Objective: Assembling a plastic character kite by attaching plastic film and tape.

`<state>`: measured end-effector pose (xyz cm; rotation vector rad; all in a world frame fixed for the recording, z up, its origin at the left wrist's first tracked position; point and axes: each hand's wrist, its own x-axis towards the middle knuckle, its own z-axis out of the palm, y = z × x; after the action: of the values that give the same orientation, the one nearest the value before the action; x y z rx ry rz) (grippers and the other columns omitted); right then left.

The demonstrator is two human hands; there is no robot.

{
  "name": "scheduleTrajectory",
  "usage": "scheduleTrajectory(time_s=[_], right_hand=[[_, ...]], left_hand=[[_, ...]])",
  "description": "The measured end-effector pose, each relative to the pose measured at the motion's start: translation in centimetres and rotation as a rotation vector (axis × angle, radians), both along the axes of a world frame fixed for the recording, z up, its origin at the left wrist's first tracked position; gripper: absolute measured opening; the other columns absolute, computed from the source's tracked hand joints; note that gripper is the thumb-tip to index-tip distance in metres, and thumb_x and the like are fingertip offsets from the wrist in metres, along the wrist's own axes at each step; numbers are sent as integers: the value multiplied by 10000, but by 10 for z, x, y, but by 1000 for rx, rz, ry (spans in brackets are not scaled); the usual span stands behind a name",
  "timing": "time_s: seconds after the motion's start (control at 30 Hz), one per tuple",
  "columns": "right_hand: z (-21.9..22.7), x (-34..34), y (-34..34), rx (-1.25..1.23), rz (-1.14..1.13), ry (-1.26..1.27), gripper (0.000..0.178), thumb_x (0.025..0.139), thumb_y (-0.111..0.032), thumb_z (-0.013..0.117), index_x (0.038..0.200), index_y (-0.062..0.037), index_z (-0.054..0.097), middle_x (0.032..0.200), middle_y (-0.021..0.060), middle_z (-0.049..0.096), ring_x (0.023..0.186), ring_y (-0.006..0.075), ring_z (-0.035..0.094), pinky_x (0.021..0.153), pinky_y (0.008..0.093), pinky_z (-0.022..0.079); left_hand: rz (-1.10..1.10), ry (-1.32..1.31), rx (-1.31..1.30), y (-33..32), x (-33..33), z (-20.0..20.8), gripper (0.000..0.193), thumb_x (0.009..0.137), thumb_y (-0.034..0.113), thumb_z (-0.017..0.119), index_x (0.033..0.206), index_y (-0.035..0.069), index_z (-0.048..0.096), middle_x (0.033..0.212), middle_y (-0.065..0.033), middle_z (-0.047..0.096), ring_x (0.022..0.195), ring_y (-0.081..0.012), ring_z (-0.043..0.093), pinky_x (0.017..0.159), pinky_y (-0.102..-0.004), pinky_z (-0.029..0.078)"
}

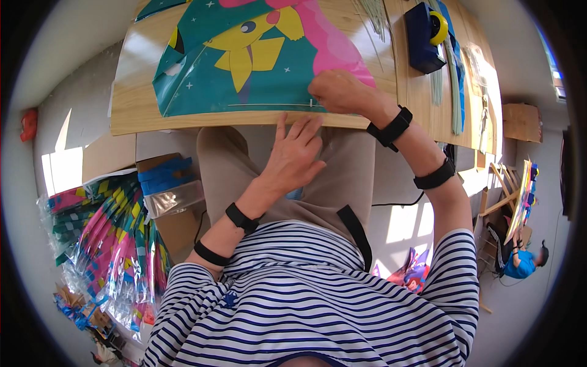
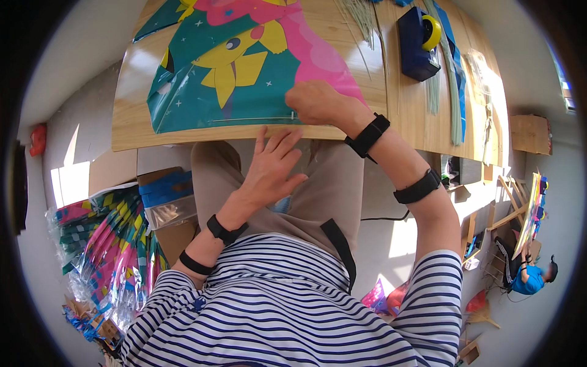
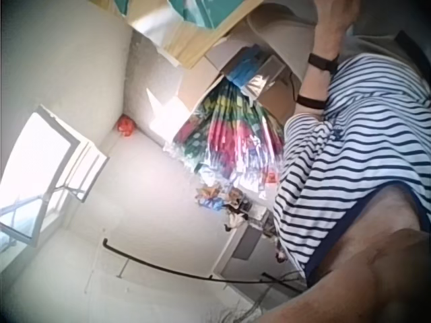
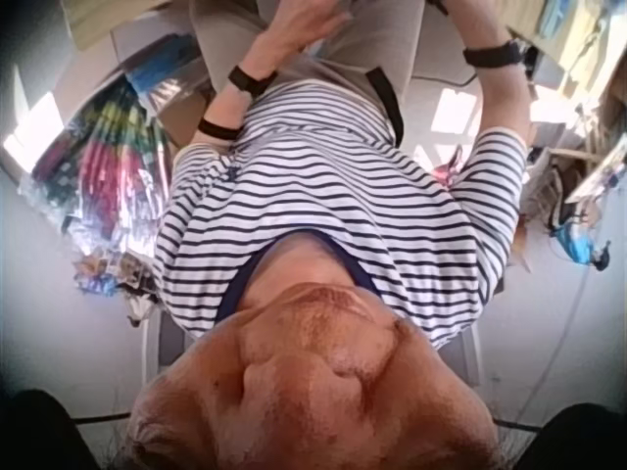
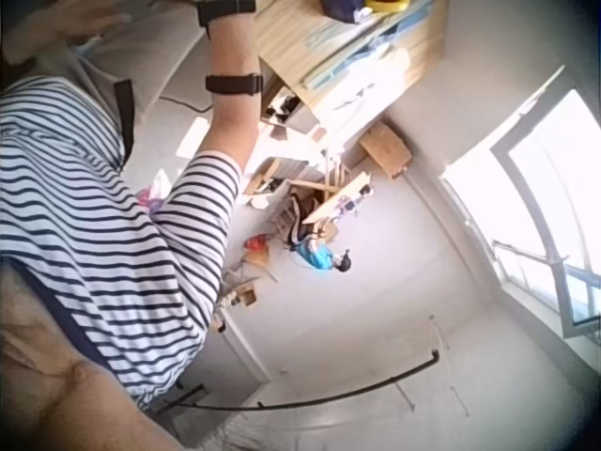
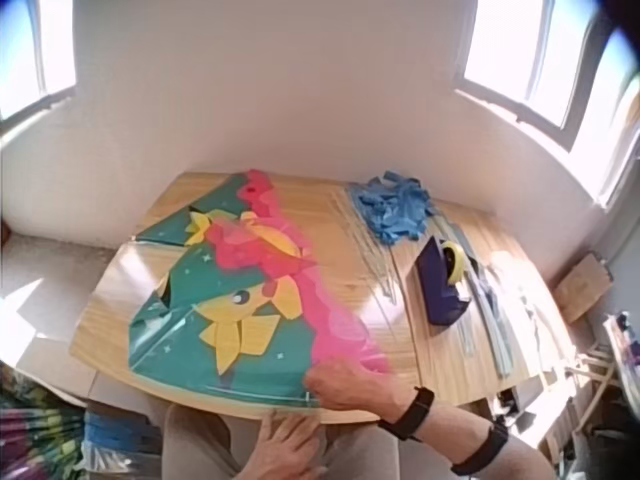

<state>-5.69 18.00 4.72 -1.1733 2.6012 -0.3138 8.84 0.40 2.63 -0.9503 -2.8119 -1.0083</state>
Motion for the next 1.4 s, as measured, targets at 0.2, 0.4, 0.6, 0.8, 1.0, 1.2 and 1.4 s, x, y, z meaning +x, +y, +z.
scheduleTrajectory(time_s=[0.2,0.4,0.6,0.8,1.0,1.2,1.4], right_hand=[[1,-3,-4,72,5,-11,44,727,-34,615,706,4,626,721,222,618,705,433,611,608,509,455],[-5,-3,-4,25,30,30,35,724,-40,631,708,-8,636,737,213,629,732,425,623,626,508,472],[-11,-3,-5,32,27,30,43,720,-49,654,721,-8,642,763,199,646,778,416,635,656,501,490],[-3,-1,-11,86,1,93,57,707,-53,631,713,-7,665,757,216,657,744,420,651,637,496,506],[-7,0,-11,134,-195,79,151,654,-90,717,800,-55,722,832,170,702,819,383,691,670,470,547],[-9,7,-5,-146,-564,297,176,685,-133,757,771,-21,652,775,153,677,822,366,668,690,474,514],[-8,27,0,-259,-603,-54,204,688,-138,782,780,-29,637,775,147,676,801,362,660,666,458,495]], left_hand=[[8,4,6,5,-5,1,401,691,230,817,973,24,620,1468,-137,452,1355,-333,402,1159,-621,211],[22,5,12,5,-9,0,405,685,222,817,973,18,619,1467,-137,449,1350,-346,398,1157,-618,217],[44,12,5,6,-11,-5,418,673,225,822,973,17,618,1447,-136,467,1337,-349,407,1152,-623,224],[63,20,-30,8,-12,-7,452,649,248,832,968,8,620,1428,-128,490,1308,-339,436,1137,-648,227],[81,46,-68,11,-11,-7,476,630,267,839,972,11,629,1427,-110,497,1293,-314,456,1121,-677,228],[89,40,-91,13,-12,-5,494,643,275,840,1006,8,638,1440,-108,495,1295,-308,460,1123,-683,220],[106,54,-95,15,-10,-7,502,658,277,847,1026,4,640,1442,-112,492,1307,-318,445,1119,-693,212]])
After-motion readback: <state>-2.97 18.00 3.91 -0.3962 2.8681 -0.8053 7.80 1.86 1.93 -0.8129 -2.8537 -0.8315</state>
